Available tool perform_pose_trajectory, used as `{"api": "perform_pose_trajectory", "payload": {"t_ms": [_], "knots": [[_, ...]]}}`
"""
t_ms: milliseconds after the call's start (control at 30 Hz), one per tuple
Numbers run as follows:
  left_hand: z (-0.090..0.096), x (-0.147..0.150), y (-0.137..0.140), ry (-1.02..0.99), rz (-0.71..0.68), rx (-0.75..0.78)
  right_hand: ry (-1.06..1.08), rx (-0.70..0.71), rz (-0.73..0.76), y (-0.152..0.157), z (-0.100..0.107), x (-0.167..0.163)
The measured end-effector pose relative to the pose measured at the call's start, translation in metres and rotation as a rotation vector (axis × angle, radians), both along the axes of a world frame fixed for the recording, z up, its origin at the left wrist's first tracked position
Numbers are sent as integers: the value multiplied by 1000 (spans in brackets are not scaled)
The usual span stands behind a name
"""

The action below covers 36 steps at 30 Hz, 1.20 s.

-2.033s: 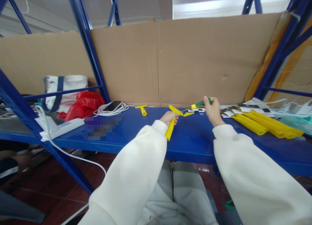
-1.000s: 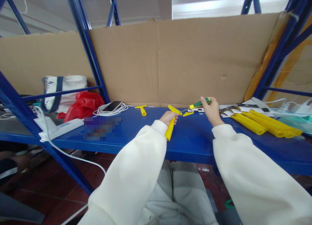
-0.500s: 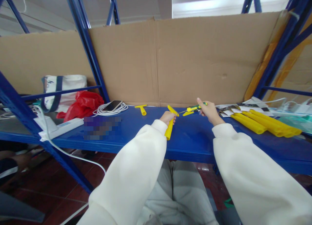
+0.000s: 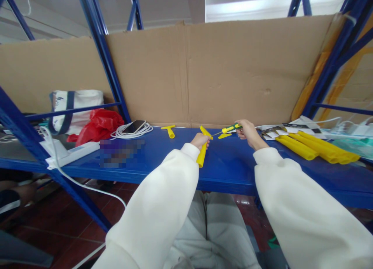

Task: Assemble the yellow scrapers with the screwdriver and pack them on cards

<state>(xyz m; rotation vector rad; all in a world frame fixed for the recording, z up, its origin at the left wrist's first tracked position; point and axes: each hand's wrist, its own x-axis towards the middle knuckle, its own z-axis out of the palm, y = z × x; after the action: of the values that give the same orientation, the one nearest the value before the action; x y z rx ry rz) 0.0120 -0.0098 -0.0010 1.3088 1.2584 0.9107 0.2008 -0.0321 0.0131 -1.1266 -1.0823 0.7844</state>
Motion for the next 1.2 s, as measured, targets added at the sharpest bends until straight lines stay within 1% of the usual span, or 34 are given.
{"api": "perform_pose_trajectory", "payload": {"t_ms": [67,167,233,333,433,567,633,733,833,933,1033,1200], "knots": [[0,0,-1,-3,3,-1,15,35,19,-1,0,-1],[1,0,-2,-12,2,4,69,56,92,-2,1,0],[2,0,-3,-16,-3,6,125,35,140,-3,3,1],[3,1,-5,-18,-11,7,209,-37,205,-5,7,2],[5,1,-7,-19,-11,5,235,-77,249,-4,9,3],[5,1,-9,-24,-10,11,196,11,165,1,4,5],[6,0,-10,-26,-18,13,212,53,122,4,1,7],[6,0,-10,-30,-30,13,252,51,96,6,0,7],[6,1,-10,-34,-25,10,234,23,59,5,1,7],[5,1,-9,-40,-21,8,193,58,9,4,0,6],[5,1,-8,-44,-21,6,155,96,45,3,0,7],[5,0,-8,-43,-21,5,196,67,175,1,2,9]]}}
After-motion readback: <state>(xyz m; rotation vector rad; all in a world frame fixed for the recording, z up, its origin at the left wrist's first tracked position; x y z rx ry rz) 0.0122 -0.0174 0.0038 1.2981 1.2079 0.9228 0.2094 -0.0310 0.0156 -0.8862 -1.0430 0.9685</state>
